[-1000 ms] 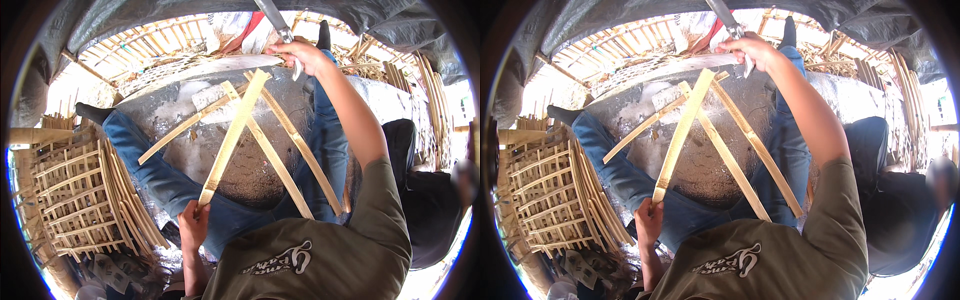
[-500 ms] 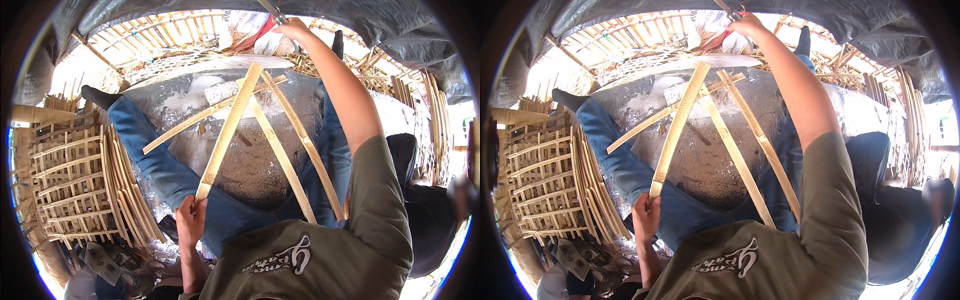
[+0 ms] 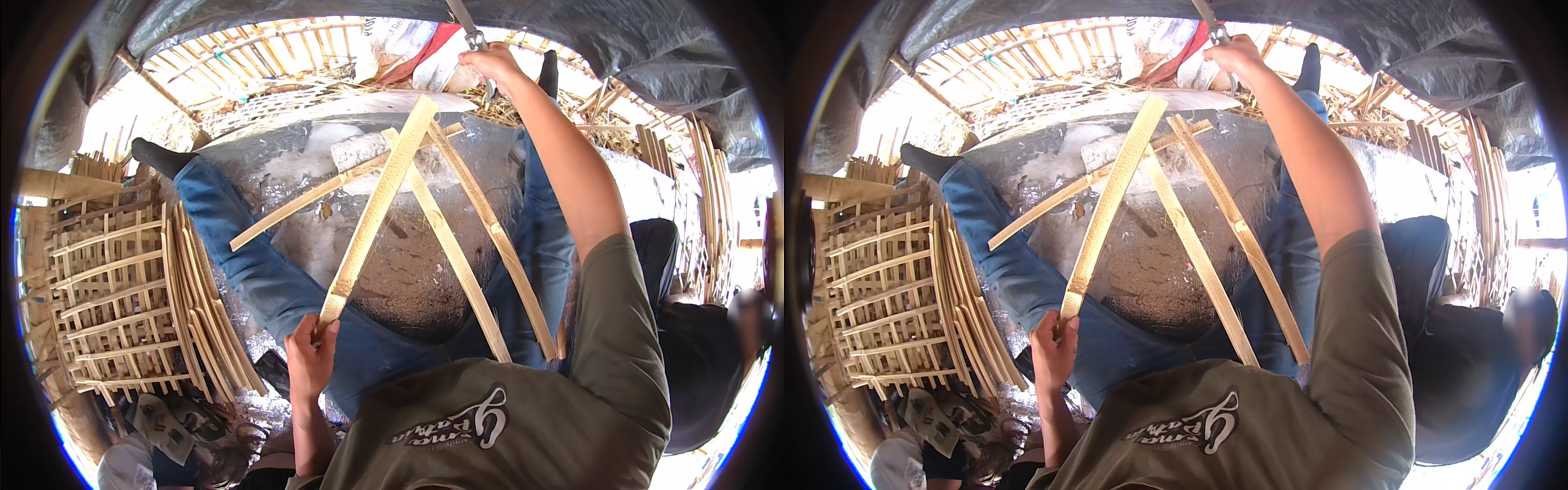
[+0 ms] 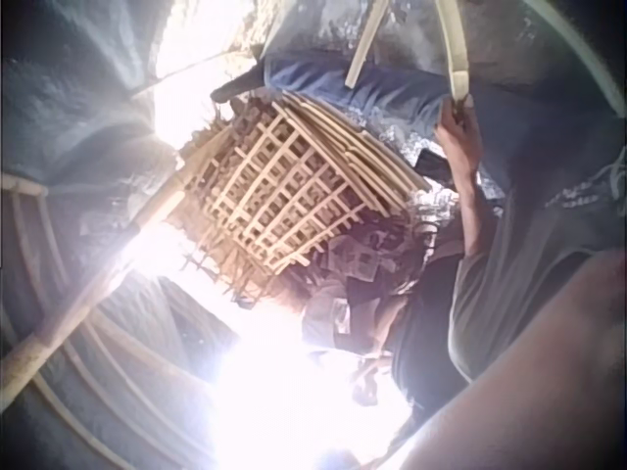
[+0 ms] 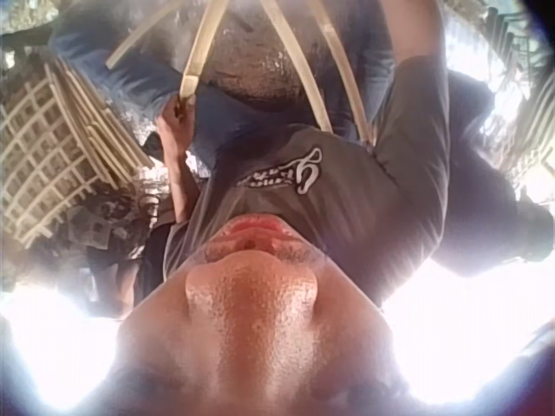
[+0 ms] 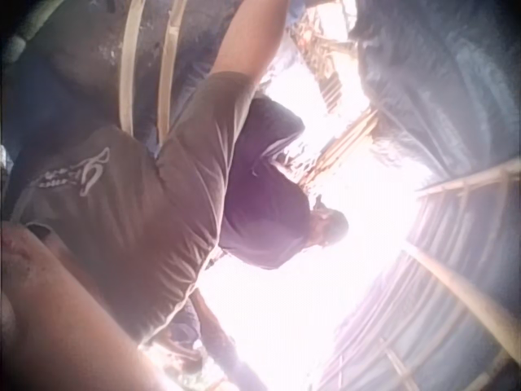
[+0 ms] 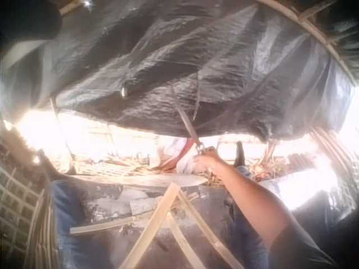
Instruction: The person sits on the ground and uses a curved blade to shave and smooth thin bamboo strips. They hold the strips with one hand and draw the blade along the surface with the other, occasionally flipping the strips to work different sides.
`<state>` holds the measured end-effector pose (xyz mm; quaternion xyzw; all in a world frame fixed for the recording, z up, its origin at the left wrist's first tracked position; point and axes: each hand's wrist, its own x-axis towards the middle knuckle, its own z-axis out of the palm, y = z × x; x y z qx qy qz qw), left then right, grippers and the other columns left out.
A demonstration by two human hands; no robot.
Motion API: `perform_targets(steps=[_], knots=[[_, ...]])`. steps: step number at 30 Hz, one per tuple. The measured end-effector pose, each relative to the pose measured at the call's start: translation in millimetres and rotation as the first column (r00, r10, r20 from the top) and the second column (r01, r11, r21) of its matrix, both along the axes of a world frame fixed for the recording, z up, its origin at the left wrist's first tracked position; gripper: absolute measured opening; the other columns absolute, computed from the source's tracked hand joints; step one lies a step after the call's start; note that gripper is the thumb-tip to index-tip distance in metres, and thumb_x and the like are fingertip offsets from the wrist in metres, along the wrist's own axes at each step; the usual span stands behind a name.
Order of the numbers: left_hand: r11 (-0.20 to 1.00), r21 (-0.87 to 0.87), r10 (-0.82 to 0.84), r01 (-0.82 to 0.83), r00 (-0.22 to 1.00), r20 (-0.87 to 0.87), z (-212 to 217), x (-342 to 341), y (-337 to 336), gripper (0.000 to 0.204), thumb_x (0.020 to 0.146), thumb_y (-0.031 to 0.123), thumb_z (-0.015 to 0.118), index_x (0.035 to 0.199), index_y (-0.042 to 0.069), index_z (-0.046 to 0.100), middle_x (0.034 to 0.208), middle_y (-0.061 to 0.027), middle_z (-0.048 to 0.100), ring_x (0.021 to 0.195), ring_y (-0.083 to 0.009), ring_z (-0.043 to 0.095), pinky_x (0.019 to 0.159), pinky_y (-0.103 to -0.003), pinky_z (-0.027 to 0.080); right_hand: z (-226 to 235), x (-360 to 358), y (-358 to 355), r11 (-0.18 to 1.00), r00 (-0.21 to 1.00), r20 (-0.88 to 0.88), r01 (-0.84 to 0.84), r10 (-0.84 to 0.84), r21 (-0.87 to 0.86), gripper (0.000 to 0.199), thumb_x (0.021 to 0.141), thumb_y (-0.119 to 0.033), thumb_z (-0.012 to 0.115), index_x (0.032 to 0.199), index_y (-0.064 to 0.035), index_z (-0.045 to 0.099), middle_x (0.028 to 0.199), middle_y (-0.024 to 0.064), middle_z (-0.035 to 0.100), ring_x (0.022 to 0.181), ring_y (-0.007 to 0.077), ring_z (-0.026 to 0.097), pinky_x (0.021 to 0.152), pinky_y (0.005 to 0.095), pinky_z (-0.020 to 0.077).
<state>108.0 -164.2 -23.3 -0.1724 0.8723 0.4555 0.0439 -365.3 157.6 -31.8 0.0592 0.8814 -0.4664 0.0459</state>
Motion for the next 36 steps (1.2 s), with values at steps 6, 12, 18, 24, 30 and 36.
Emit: perform_targets(steps=[6,12,18,24,30,36], knots=[[1.000,0.006,-0.008,0.008,1.000,0.012,-1,-1,2,0.024,0.093,0.012,0.070,0.080,-0.001,0.054,0.056,-0.0073,0.044,0.052,-0.0092,0.037,0.047,-0.030,0.032,-17,-8,21,0.999,0.998,-0.056,-0.036,0.037,0.023,0.032,0.071,-0.014,0.078,0.098,-0.0004,0.069,0.087,0.0094,0.065,0.082,0.0200,0.062,0.074,0.0365,0.0500],[1.000,0.012,0.006,-0.006,1.000,0.024,-6,1,0,0.024,0.093,0.013,0.070,0.080,-0.001,0.055,0.055,-0.0078,0.045,0.051,-0.0094,0.037,0.047,-0.030,0.033,-2,26,11,0.984,0.991,-0.012,-0.133,0.132,-0.120,0.040,0.079,-0.016,0.077,0.116,-0.0017,0.069,0.112,0.0112,0.071,0.097,0.0224,0.067,0.085,0.0384,0.0545],[0.999,-0.036,0.027,-0.025,0.999,0.045,-1,3,0,0.022,0.092,0.013,0.071,0.082,-0.001,0.057,0.055,-0.0094,0.047,0.049,-0.0117,0.040,0.048,-0.031,0.035,30,90,11,0.852,0.915,0.124,-0.299,0.384,-0.429,0.042,0.095,-0.018,0.065,0.136,-0.0077,0.060,0.132,0.0075,0.065,0.121,0.0214,0.063,0.098,0.0407,0.0548],[0.970,-0.199,-0.136,0.140,0.990,0.032,31,-13,5,0.025,0.085,0.016,0.078,0.085,-0.001,0.060,0.060,-0.0154,0.057,0.049,-0.0251,0.056,0.052,-0.036,0.044,53,137,12,0.782,0.811,0.078,-0.527,0.580,-0.334,0.047,0.092,-0.024,0.070,0.133,-0.0021,0.060,0.130,0.0090,0.067,0.120,0.0173,0.063,0.092,0.0339,0.0556],[0.907,-0.267,-0.310,0.325,0.946,0.097,53,-27,-24,0.027,0.082,0.018,0.082,0.086,-0.001,0.062,0.061,-0.0145,0.058,0.050,-0.0215,0.055,0.051,-0.035,0.044,54,168,25,0.759,0.740,0.199,-0.581,0.643,-0.293,0.039,0.089,-0.017,0.072,0.123,0.0001,0.065,0.118,0.0121,0.072,0.107,0.0180,0.069,0.082,0.0316,0.0589],[0.870,-0.189,-0.432,0.455,0.889,0.155,60,-36,-66,0.027,0.080,0.018,0.083,0.084,0.000,0.063,0.059,-0.0117,0.055,0.050,-0.0200,0.049,0.051,-0.036,0.040,38,195,51,0.715,0.669,0.273,-0.578,0.691,-0.394,0.030,0.089,-0.014,0.073,0.113,0.0022,0.066,0.104,0.0113,0.072,0.099,0.0236,0.072,0.079,0.0361,0.0640]])
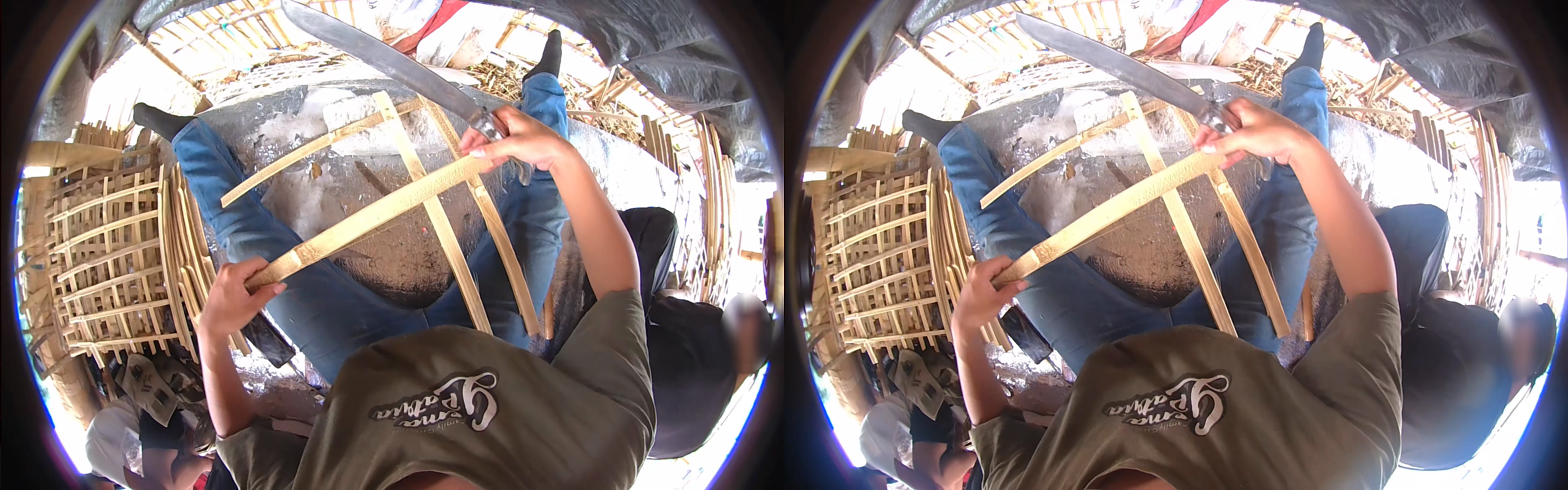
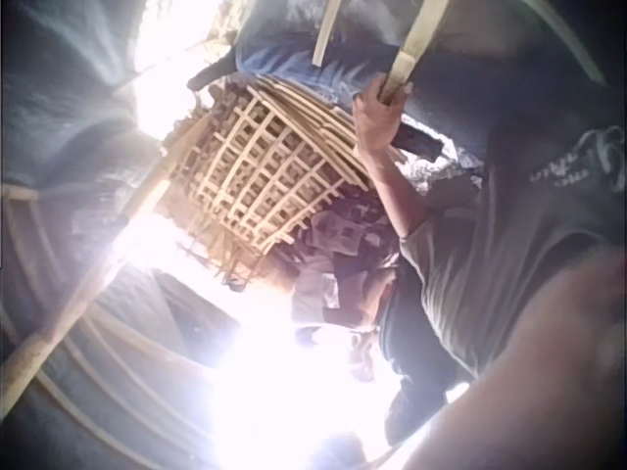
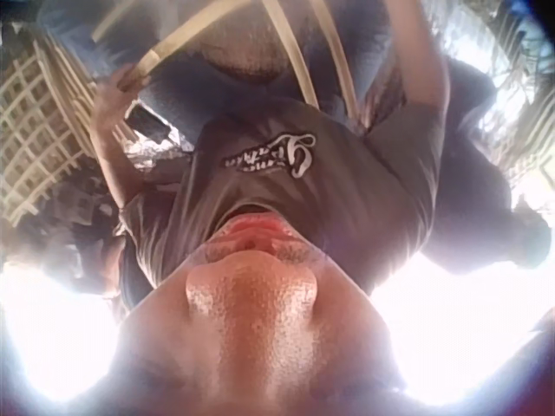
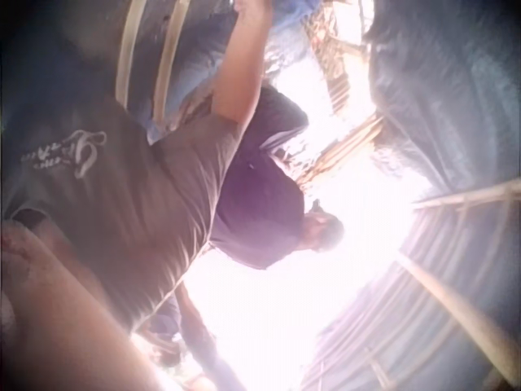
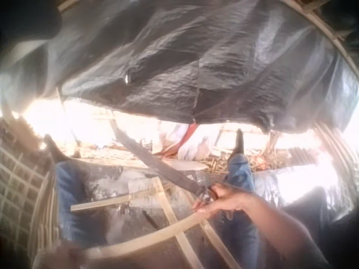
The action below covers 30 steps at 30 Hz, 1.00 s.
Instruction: The person sits on the ground and uses a curved blade to shave and smooth thin bamboo strips. They hold the strips with one hand and draw the blade along the surface with the other, occasionally flipping the strips to work different sides.
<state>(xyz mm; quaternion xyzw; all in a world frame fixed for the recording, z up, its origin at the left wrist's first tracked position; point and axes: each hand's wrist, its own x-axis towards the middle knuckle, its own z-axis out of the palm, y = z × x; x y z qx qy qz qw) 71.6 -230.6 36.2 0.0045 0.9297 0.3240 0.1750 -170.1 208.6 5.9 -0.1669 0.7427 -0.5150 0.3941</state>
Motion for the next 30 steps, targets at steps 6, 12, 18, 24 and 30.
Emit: perform_targets(steps=[6,12,18,24,30], knots=[[0.996,-0.074,-0.047,0.042,0.997,-0.068,12,-15,-15,0.034,0.082,0.025,0.082,0.101,0.000,0.067,0.080,-0.0144,0.067,0.073,-0.0236,0.066,0.071,-0.034,0.053,-1,33,2,0.990,0.979,0.167,0.130,-0.120,-0.054,0.029,0.086,-0.011,0.076,0.105,0.0049,0.061,0.094,0.0160,0.070,0.080,0.0254,0.074,0.073,0.0352,0.0644],[0.785,0.295,0.439,-0.545,0.153,-0.885,9,-16,-21,0.033,0.094,0.019,0.065,0.120,0.000,0.061,0.116,-0.0184,0.064,0.100,-0.0264,0.066,0.086,-0.039,0.057,-7,62,4,0.877,0.852,0.355,0.457,-0.385,-0.148,0.026,0.083,-0.008,0.078,0.103,-0.0029,0.062,0.094,0.0141,0.071,0.080,0.0242,0.074,0.071,0.0359,0.0647],[0.451,0.743,0.889,-0.494,0.172,-0.425,-78,-8,111,0.019,0.098,0.015,0.057,0.109,0.000,0.060,0.097,-0.0071,0.057,0.077,-0.0144,0.055,0.066,-0.026,0.048,-18,78,-17,0.687,0.656,0.537,0.704,-0.530,-0.181,0.028,0.085,-0.005,0.076,0.107,-0.0014,0.060,0.097,0.0148,0.069,0.087,0.0286,0.074,0.073,0.0371,0.0646],[0.559,0.810,0.445,-0.179,0.889,-0.111,-79,-73,194,0.044,0.099,0.022,0.063,0.137,0.001,0.052,0.121,-0.0109,0.060,0.105,-0.0204,0.059,0.085,-0.033,0.051,-30,98,-35,0.607,0.612,0.618,0.752,-0.494,-0.259,0.023,0.086,-0.008,0.076,0.104,-0.0016,0.063,0.093,0.0134,0.072,0.086,0.0229,0.074,0.071,0.0332,0.0636],[0.341,0.930,0.435,-0.135,0.900,-0.029,-76,-111,215,0.042,0.104,0.027,0.058,0.135,0.000,0.050,0.119,-0.0117,0.061,0.099,-0.0140,0.059,0.082,-0.031,0.051,-32,128,-53,0.564,0.581,0.629,0.784,-0.516,-0.261,0.026,0.085,-0.013,0.078,0.105,-0.0045,0.062,0.097,0.0097,0.070,0.087,0.0223,0.072,0.072,0.0332,0.0605]])
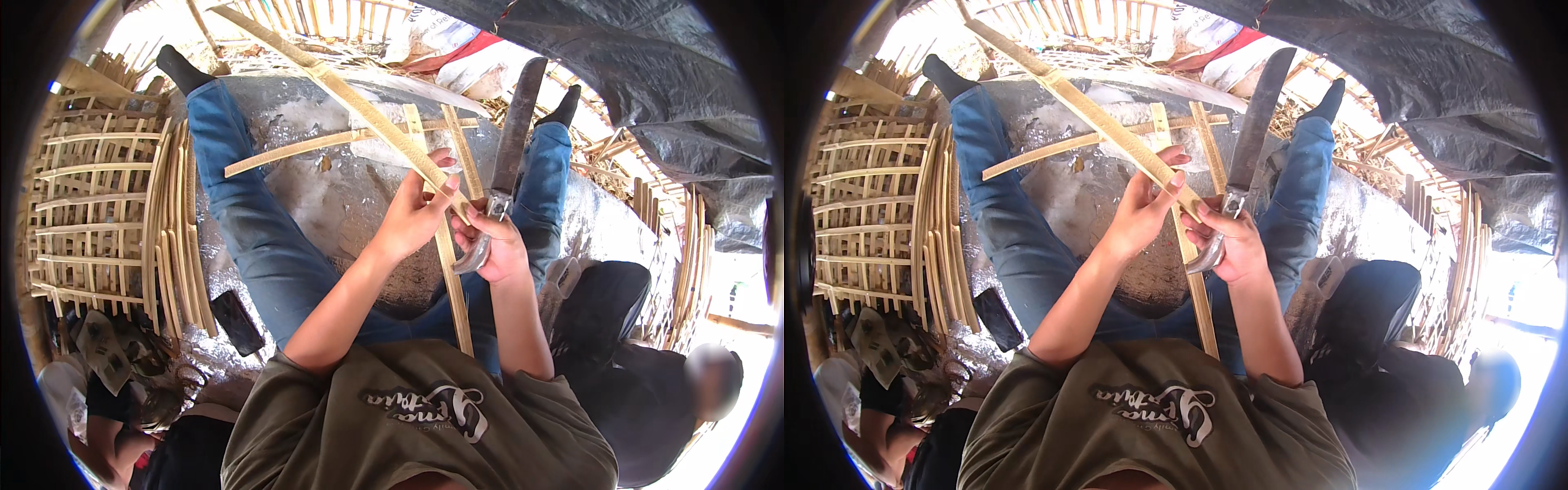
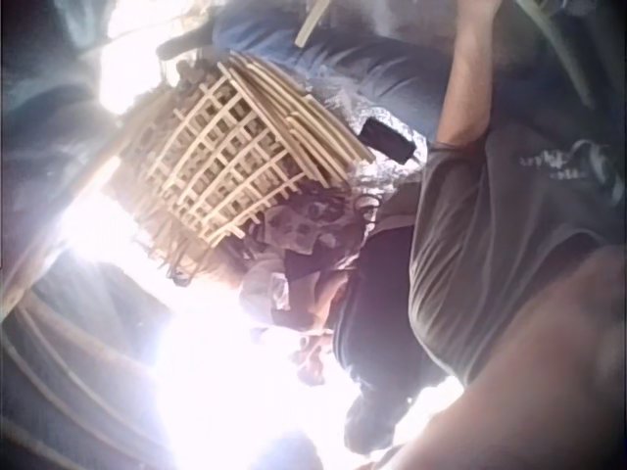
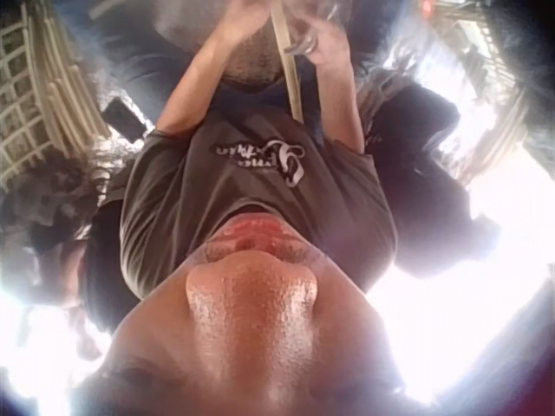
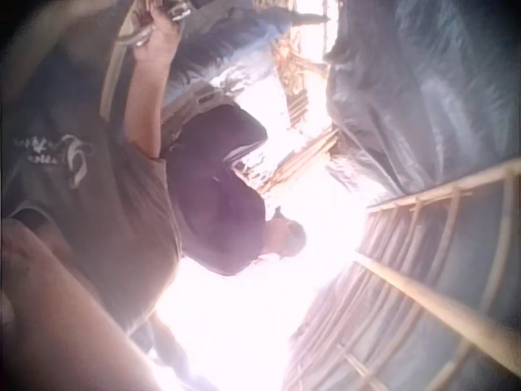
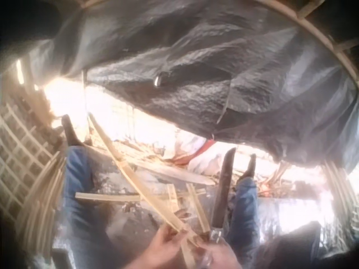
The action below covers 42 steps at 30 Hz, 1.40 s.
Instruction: The person sits on the ground and uses a curved blade to shave and smooth thin bamboo strips. They hold the strips with one hand and draw the blade along the surface with the other, occasionally flipping the strips to work different sides.
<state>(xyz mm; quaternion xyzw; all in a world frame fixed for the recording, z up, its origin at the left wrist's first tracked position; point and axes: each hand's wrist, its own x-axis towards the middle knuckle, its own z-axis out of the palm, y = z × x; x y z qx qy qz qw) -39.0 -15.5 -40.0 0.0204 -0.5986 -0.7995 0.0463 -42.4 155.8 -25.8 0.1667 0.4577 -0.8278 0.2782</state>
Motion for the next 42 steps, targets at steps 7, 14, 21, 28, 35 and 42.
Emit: perform_targets(steps=[7,14,21,28,35,42], knots=[[0.991,0.070,0.112,-0.115,0.992,0.050,11,3,-7,0.019,0.107,0.016,0.046,0.112,-0.001,0.054,0.105,-0.0101,0.065,0.099,-0.0161,0.062,0.084,-0.033,0.049,14,16,-13,1.000,1.000,0.016,-0.024,0.023,0.015,0.035,0.089,-0.019,0.075,0.116,-0.0017,0.061,0.101,0.0111,0.069,0.096,0.0270,0.072,0.075,0.0362,0.0605],[0.971,-0.220,0.139,-0.095,0.971,0.193,28,13,-64,0.012,0.104,0.009,0.046,0.108,-0.002,0.046,0.070,-0.0137,0.062,0.063,-0.0250,0.069,0.055,-0.037,0.053,10,28,30,0.929,0.987,-0.130,-0.037,0.091,0.367,0.034,0.093,-0.015,0.069,0.119,0.0049,0.059,0.112,0.0246,0.070,0.104,0.0328,0.071,0.067,0.0374,0.0644],[0.354,-0.897,0.276,-0.264,0.946,-0.169,28,18,-93,0.021,0.095,0.012,0.059,0.104,-0.003,0.049,0.073,-0.0285,0.064,0.066,-0.0494,0.063,0.059,-0.058,0.051,18,29,41,0.848,0.957,-0.239,-0.015,0.167,0.530,0.027,0.094,-0.013,0.070,0.115,0.0028,0.063,0.102,0.0174,0.073,0.092,0.0257,0.074,0.065,0.0339,0.0627],[0.580,-0.813,0.227,-0.051,0.969,0.101,35,21,-94,0.027,0.092,0.014,0.066,0.102,-0.005,0.050,0.074,-0.0254,0.064,0.069,-0.0454,0.064,0.061,-0.048,0.049,13,29,27,0.651,0.737,-0.459,0.035,0.495,0.758,0.022,0.093,-0.015,0.072,0.101,0.0048,0.066,0.078,0.0087,0.072,0.070,0.0129,0.072,0.057,0.0257,0.0548],[0.286,-0.939,0.262,-0.189,0.958,-0.113,39,27,-80,0.035,0.087,0.011,0.071,0.114,-0.003,0.054,0.069,-0.0194,0.066,0.061,-0.0371,0.067,0.055,-0.044,0.053,12,40,6,0.543,0.550,-0.501,0.099,0.668,0.834,0.018,0.088,-0.013,0.075,0.097,0.0006,0.068,0.062,0.0074,0.063,0.052,0.0102,0.057,0.051,0.0285,0.0439],[-0.134,-0.990,0.237,-0.040,0.969,-0.071,85,19,-95,0.053,0.084,0.014,0.073,0.128,-0.003,0.051,0.076,-0.0221,0.069,0.070,-0.0394,0.071,0.063,-0.046,0.058,19,39,7,0.626,0.684,-0.488,0.058,0.543,0.778,0.021,0.088,-0.017,0.077,0.092,0.0002,0.066,0.059,0.0104,0.059,0.048,0.0179,0.056,0.050,0.0325,0.0442]])
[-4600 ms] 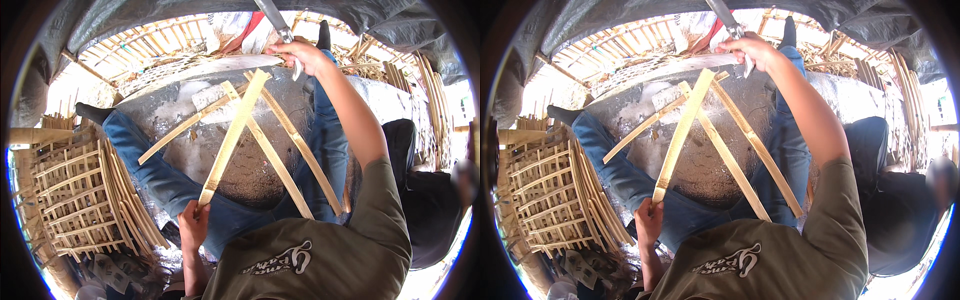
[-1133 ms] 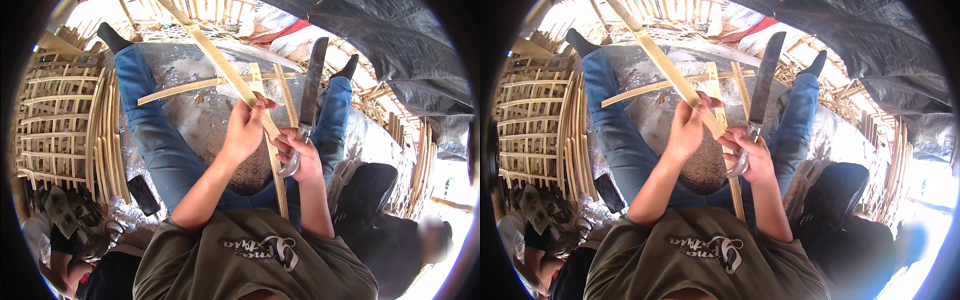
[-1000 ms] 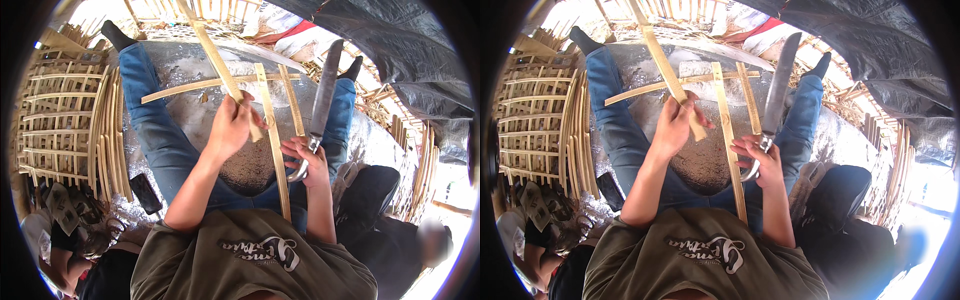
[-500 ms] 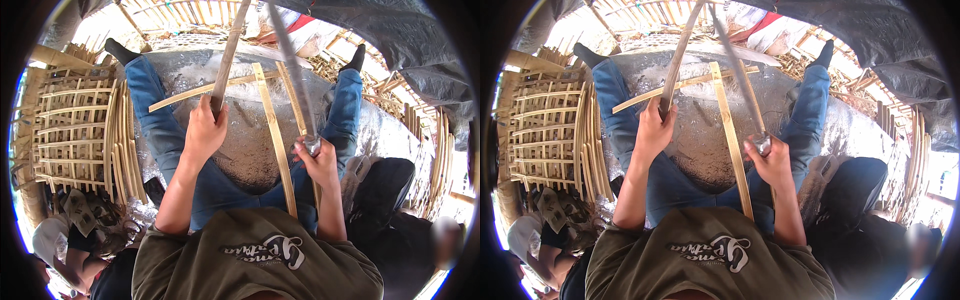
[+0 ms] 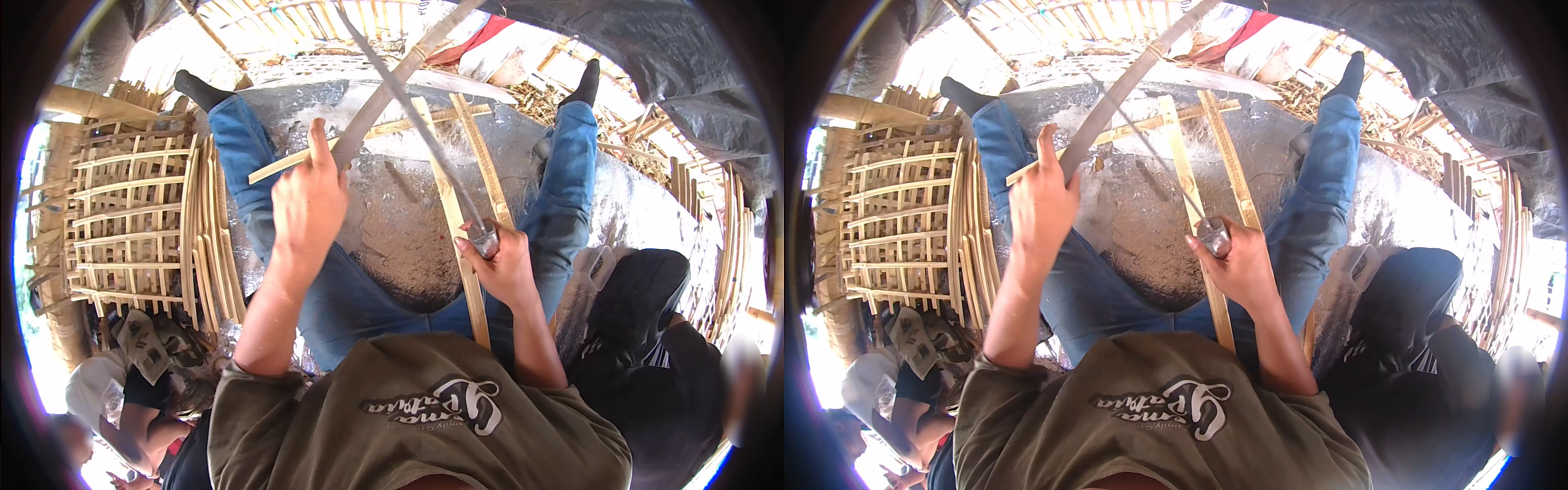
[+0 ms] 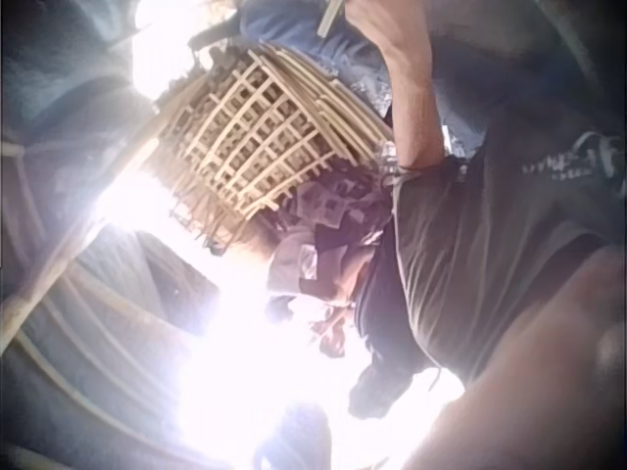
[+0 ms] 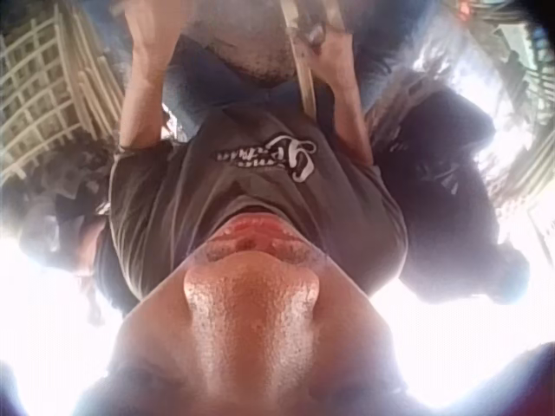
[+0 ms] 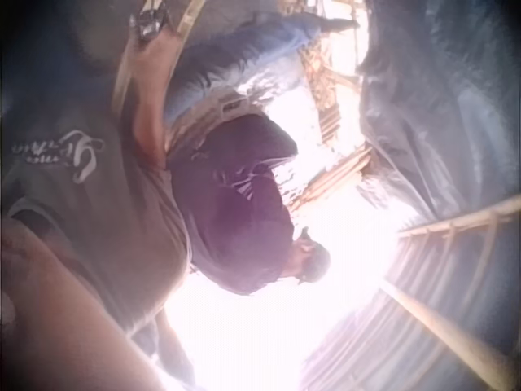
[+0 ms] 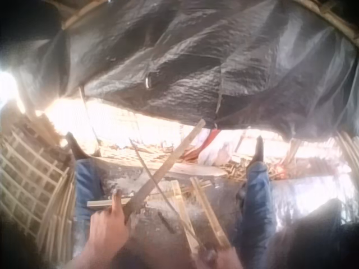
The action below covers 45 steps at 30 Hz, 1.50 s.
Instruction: The person sits on the ground and uses a curved blade to shave and smooth thin bamboo strips. They hold the strips with one hand and draw the blade along the surface with the other, occasionally flipping the strips to work different sides.
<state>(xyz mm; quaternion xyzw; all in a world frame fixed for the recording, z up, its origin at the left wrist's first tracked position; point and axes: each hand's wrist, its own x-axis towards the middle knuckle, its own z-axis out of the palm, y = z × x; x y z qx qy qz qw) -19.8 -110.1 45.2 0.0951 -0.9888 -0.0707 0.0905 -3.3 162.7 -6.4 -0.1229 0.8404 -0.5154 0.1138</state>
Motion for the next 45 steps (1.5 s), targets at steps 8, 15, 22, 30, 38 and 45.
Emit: perform_targets(steps=[8,15,22,30,38,45], knots=[[0.988,-0.089,0.130,-0.125,0.990,0.052,5,-8,-32,0.033,0.091,0.028,0.068,0.113,0.005,0.059,0.079,-0.0237,0.070,0.076,-0.0448,0.070,0.068,-0.054,0.057,-14,-4,11,0.994,0.990,-0.103,0.091,-0.097,-0.058,0.022,0.088,-0.017,0.078,0.092,0.0013,0.067,0.056,0.0065,0.056,0.048,0.0112,0.051,0.050,0.0286,0.0427],[0.993,-0.038,0.111,-0.111,0.994,-0.001,27,-19,-34,0.056,0.086,0.021,0.072,0.133,0.006,0.045,0.077,-0.0223,0.071,0.074,-0.0452,0.070,0.068,-0.053,0.057,-18,-2,13,0.997,0.994,-0.080,0.080,-0.081,-0.018,0.024,0.087,-0.020,0.079,0.092,0.0012,0.068,0.055,0.0071,0.055,0.047,0.0118,0.050,0.049,0.0298,0.0423],[0.990,-0.093,-0.120,0.104,0.976,-0.185,20,-25,-50,0.059,0.079,0.007,0.079,0.124,0.005,0.041,0.137,-0.0230,0.051,0.090,-0.0461,0.068,0.074,-0.053,0.058,-20,1,9,0.994,0.994,-0.053,0.097,-0.099,-0.041,0.024,0.087,-0.020,0.079,0.093,0.0007,0.068,0.055,0.0063,0.055,0.048,0.0109,0.049,0.050,0.0299,0.0421],[0.991,-0.026,-0.135,0.135,0.925,-0.356,21,-23,-45,0.079,0.079,0.006,0.079,0.142,0.008,0.031,0.150,-0.0219,0.042,0.108,-0.0461,0.064,0.081,-0.050,0.060,-30,-1,11,0.989,0.990,0.008,0.141,-0.141,-0.046,0.024,0.088,-0.017,0.078,0.099,0.0018,0.069,0.059,0.0035,0.058,0.052,0.0060,0.049,0.051,0.0267,0.0413],[0.970,0.026,-0.216,0.243,0.899,-0.382,12,-14,-25,0.091,0.080,0.004,0.078,0.151,0.007,0.022,0.149,-0.0234,0.044,0.126,-0.0454,0.054,0.093,-0.048,0.057,-4,-34,-25,0.912,0.974,0.225,0.079,0.014,-0.403,0.042,0.092,-0.018,0.075,0.130,-0.0043,0.064,0.086,-0.0008,0.067,0.064,0.0034,0.055,0.052,0.0225,0.0471],[0.944,0.243,-0.138,0.222,0.937,-0.321,8,5,1,0.091,0.078,0.004,0.079,0.150,0.006,0.024,0.151,-0.0219,0.042,0.126,-0.0479,0.053,0.104,-0.049,0.050,30,-73,-67,0.737,0.910,0.361,0.099,0.204,-0.668,0.053,0.093,-0.016,0.072,0.142,-0.0096,0.055,0.129,0.0101,0.063,0.080,0.0156,0.072,0.051,0.0247,0.0564]])
